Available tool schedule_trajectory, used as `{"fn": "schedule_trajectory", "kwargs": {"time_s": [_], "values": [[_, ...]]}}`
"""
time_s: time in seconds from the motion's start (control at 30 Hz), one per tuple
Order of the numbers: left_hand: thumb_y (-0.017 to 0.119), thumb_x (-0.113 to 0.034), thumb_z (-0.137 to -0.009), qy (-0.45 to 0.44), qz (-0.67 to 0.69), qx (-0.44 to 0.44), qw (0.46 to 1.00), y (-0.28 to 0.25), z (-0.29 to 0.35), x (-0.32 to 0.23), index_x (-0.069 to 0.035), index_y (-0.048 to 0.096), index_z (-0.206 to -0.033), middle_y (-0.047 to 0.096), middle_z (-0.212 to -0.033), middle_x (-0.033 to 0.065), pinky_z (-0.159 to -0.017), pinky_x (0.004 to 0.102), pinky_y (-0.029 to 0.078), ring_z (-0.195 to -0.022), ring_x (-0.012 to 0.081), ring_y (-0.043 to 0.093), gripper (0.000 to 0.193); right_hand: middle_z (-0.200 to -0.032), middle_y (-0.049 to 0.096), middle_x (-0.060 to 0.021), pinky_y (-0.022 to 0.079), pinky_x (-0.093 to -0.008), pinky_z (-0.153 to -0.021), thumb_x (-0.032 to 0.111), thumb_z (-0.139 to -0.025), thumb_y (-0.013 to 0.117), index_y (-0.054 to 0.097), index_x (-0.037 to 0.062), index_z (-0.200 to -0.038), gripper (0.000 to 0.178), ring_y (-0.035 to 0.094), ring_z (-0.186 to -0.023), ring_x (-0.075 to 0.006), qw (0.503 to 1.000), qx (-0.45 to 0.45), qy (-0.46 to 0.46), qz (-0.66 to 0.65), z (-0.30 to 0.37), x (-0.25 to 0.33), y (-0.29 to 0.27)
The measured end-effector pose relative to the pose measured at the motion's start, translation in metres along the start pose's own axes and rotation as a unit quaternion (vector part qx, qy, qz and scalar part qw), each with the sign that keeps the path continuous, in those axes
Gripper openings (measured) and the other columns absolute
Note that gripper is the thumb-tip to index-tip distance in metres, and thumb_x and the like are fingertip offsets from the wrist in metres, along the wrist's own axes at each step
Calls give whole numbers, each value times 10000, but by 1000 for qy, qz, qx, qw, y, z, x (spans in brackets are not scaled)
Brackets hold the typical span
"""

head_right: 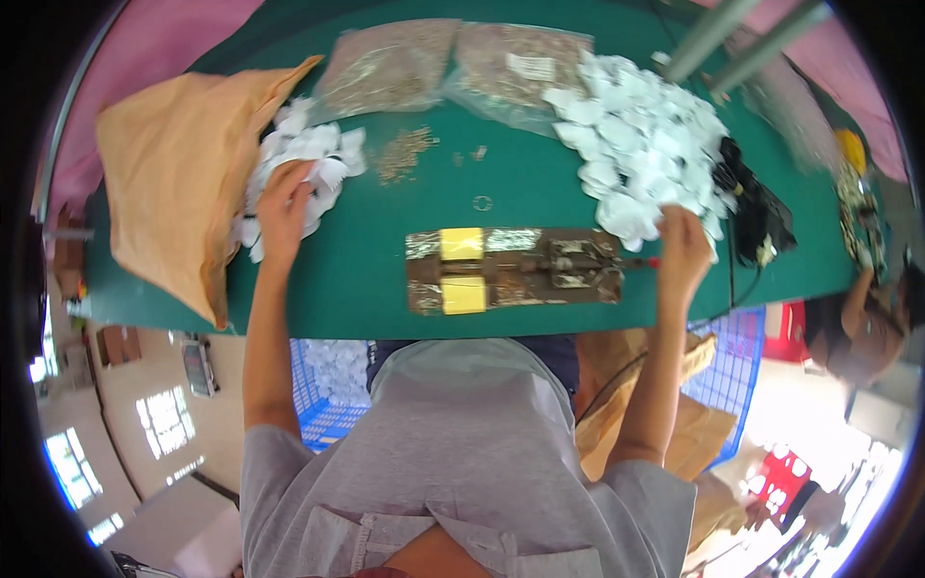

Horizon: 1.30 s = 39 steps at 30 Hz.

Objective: The person assembles hair clips by placing a white plastic shell and a metal spring into a jig. They insert a metal pin, press a lever to join the components, and place the finished clip into a blue crate.

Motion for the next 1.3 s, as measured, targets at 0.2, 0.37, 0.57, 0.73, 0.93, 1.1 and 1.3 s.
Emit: {"fn": "schedule_trajectory", "kwargs": {"time_s": [0.2,0.37,0.57,0.73,0.93,1.1,1.3], "values": [[544,-73,-1079,-92,23,71,993,-16,1,-43,-1,604,-1280,693,-1060,114,-667,309,561,-767,173,681,221,-995,723,-120,563,-430,-852,114,-891,768,739,64,-1073,192,695,-947,-302,912,84,-353,192,-12,90,77],[577,-67,-1047,-108,176,328,922,17,49,-139,-48,599,-1246,719,-973,129,-711,365,587,-814,230,730,201,-958,700,-123,577,-450,-832,78,-843,745,696,71,-1014,178,705,-945,-325,840,102,-367,386,-49,67,123],[655,-3,-810,117,-9,347,930,33,73,-186,-78,717,-1198,570,-1014,95,-819,389,523,-1015,265,611,400,-935,707,-106,589,-440,-680,69,-908,650,744,141,-1095,222,725,-799,-317,853,46,-385,349,-51,94,104],[643,-88,-849,268,-151,328,893,56,64,-203,-38,703,-1199,563,-1005,71,-901,342,491,-989,231,580,359,-964,683,-128,576,-439,-746,46,-927,630,768,95,-1127,247,704,-838,-349,864,204,-427,170,-6,120,128],[694,-70,-802,267,109,288,913,60,67,-183,-58,729,-1180,677,-1066,57,-886,382,507,-946,239,610,380,-1001,688,-147,561,-432,-731,-20,-926,639,731,66,-1144,252,693,-835,-374,877,332,-347,1,30,125,152],[720,-63,-795,238,6,155,959,65,86,-173,-102,766,-1140,713,-1083,-11,-795,355,451,-912,205,583,350,-918,697,-144,563,-398,-693,-11,-932,678,716,88,-1223,310,689,-768,-332,886,328,-327,20,48,145,149],[776,-36,-777,197,-28,70,977,66,91,-177,-118,756,-1118,691,-1114,12,-823,376,440,-975,225,559,351,-887,718,-140,541,-425,-663,111,-965,719,735,103,-1219,255,679,-746,-326,845,386,-367,42,86,134,147]]}}
Point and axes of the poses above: each hand's wrist, its own z-axis away from the middle knuckle, its own y-axis out of the palm, x = y × z, the point moved 4 cm from there along -z, towards the middle knuckle
